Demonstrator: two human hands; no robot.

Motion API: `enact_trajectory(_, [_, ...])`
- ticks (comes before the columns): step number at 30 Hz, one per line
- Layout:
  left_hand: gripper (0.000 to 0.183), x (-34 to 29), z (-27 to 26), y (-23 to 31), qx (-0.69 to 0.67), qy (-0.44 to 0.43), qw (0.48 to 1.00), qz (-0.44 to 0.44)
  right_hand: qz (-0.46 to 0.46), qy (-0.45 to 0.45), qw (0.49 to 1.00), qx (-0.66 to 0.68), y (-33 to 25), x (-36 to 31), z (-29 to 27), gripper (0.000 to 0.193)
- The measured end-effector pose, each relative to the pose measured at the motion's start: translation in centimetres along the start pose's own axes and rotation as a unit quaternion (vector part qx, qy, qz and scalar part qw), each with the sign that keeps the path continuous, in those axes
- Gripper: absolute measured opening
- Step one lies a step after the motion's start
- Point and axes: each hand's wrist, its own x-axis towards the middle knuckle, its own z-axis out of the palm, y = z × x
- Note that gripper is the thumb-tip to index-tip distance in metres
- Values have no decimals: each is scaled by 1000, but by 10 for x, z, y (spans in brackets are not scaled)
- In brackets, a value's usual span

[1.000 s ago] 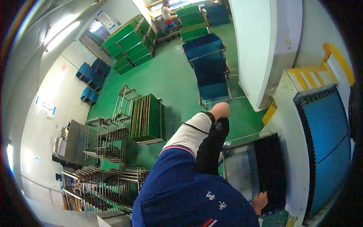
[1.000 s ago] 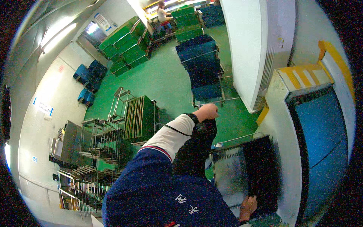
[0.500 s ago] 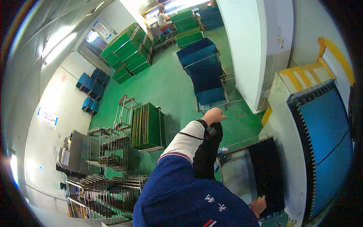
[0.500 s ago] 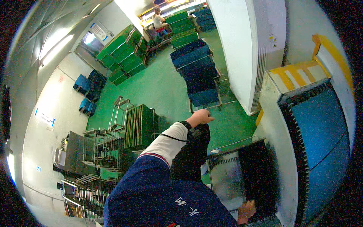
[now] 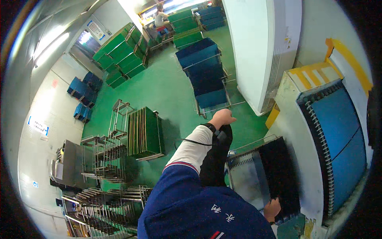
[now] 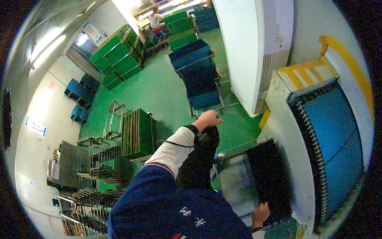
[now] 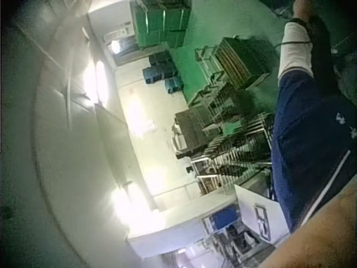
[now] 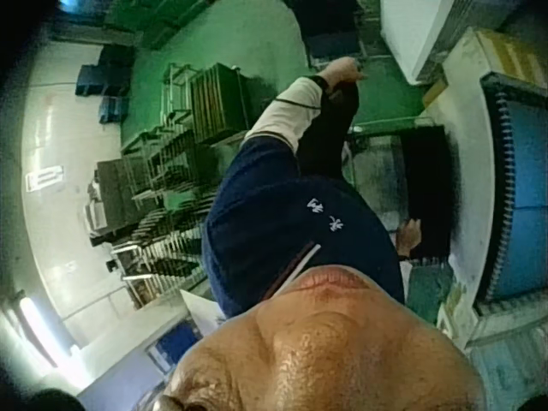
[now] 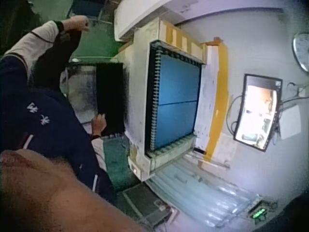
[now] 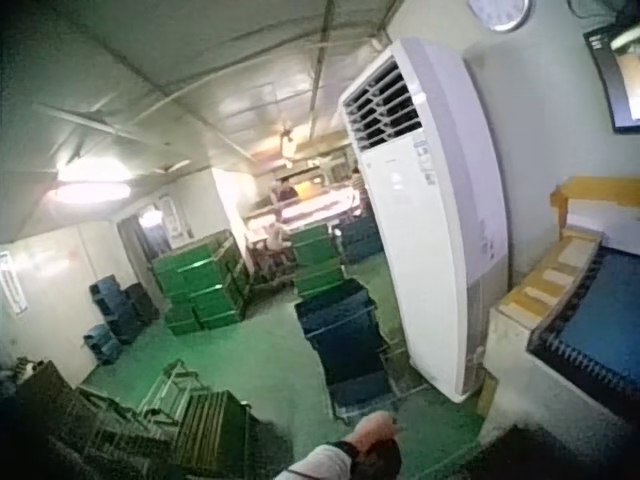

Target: Loading blue panels into a processing machine from a mobile cart.

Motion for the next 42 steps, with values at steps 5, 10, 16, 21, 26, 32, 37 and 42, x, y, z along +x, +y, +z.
enact_trajectory(5, [48, -3, 1, -6, -11, 9, 1000, 16, -5, 25, 1000, 8, -9, 0, -9, 23])
enact_trajectory(10, [48, -13, -4, -10, -17, 7, 1000, 15, 28, -54, 998, 1, -20, 7, -26, 24])
enact_trajectory(16, [43, -21, -3, -10, -25, -6, 999, 19, 11, 48, 999, 9, -2, 3, 1, 25])
enact_trajectory(21, [44, -28, -1, -8, -11, -38, 999, 34, -8, 86, 996, -16, 0, 3, 8, 21])
enact_trajectory(26, [46, -29, 5, -13, 9, -26, 999, 44, -2, 73, 997, -11, 2, 1, 14, 19])
enact_trajectory(32, [47, -31, -2, 0, -5, -5, 1000, 28, -28, 98, 995, -20, 6, -3, 9, 18])
enact_trajectory(37, [48, -30, -3, -6, 5, -37, 999, 9, 9, 67, 998, 4, -14, 2, -6, 20])
enact_trajectory(42, [49, -25, 7, -14, 7, -12, 1000, 20, 18, 73, 997, -34, -14, 2, -7, 22])
